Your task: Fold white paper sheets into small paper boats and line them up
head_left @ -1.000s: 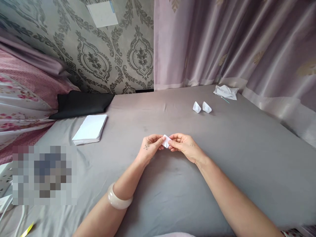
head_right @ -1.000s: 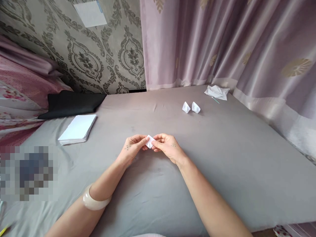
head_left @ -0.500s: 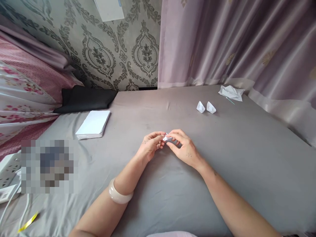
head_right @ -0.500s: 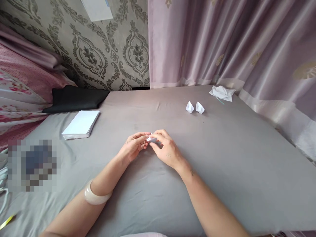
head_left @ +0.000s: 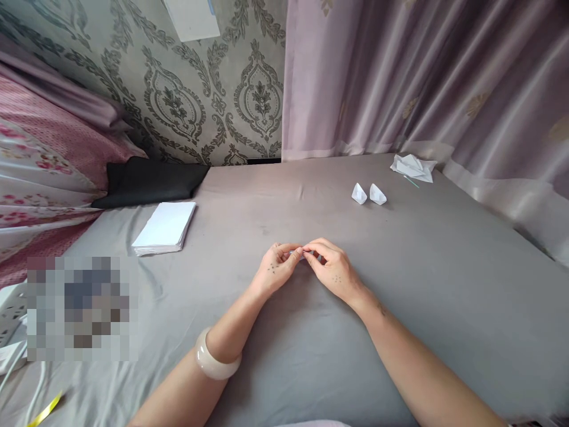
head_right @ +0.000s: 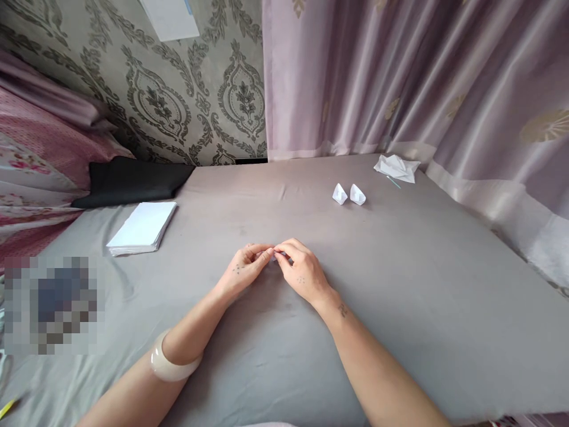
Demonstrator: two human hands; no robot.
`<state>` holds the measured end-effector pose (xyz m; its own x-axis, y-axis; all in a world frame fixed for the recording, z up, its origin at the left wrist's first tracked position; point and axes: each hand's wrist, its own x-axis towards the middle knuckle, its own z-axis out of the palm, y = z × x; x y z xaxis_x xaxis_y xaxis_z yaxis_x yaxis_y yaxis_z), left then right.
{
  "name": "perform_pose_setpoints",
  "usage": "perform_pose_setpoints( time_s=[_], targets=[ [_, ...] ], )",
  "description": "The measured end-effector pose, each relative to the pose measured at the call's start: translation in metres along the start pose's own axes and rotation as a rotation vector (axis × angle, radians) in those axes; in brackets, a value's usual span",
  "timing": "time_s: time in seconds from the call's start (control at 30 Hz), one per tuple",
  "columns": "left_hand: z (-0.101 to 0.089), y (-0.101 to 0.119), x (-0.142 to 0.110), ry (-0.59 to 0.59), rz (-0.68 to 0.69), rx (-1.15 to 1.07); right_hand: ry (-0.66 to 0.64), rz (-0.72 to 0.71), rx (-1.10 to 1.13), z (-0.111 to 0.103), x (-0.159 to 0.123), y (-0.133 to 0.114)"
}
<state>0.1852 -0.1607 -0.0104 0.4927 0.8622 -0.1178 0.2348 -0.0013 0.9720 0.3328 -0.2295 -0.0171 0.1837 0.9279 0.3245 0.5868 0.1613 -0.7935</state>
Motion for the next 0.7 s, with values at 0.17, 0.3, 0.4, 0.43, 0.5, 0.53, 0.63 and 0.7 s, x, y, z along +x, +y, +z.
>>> perform_pose_setpoints(
  time_s=[0.17,0.3,0.4,0.43,0.5,0.53,0.63,0.7],
  targets=[
    [0.0038,0.0000,-0.0041,-0.006,0.231,0.150,-0.013,0.022,-0.005,0.0002,-0.0007,0.0019],
    [0.0046,-0.0011,-0.0029,-0.034,0.320,0.190,-0.004,0.011,-0.003,0.0006,-0.0005,0.0021],
    [0.0036,-0.0019,-0.0011,-0.023,0.316,0.175,0.002,0.009,0.008,0.0006,0.0001,0.0016],
    [0.0034,-0.0019,-0.0006,-0.019,0.315,0.169,0.003,0.008,0.011,0.0007,0.0003,0.0014],
    [0.0037,-0.0015,0.0000,-0.008,0.318,0.185,0.013,0.011,0.011,0.0012,0.0008,0.0011],
    [0.0042,-0.0012,0.0002,-0.002,0.320,0.207,0.020,0.015,0.009,0.0017,0.0011,0.0010],
    [0.0067,-0.0001,0.0003,0.019,0.330,0.267,0.040,0.027,0.001,0.0036,0.0018,0.0005],
    [0.0083,0.0007,0.0004,0.037,0.334,0.274,0.054,0.029,-0.001,0.0047,0.0023,0.0001]
  ],
)
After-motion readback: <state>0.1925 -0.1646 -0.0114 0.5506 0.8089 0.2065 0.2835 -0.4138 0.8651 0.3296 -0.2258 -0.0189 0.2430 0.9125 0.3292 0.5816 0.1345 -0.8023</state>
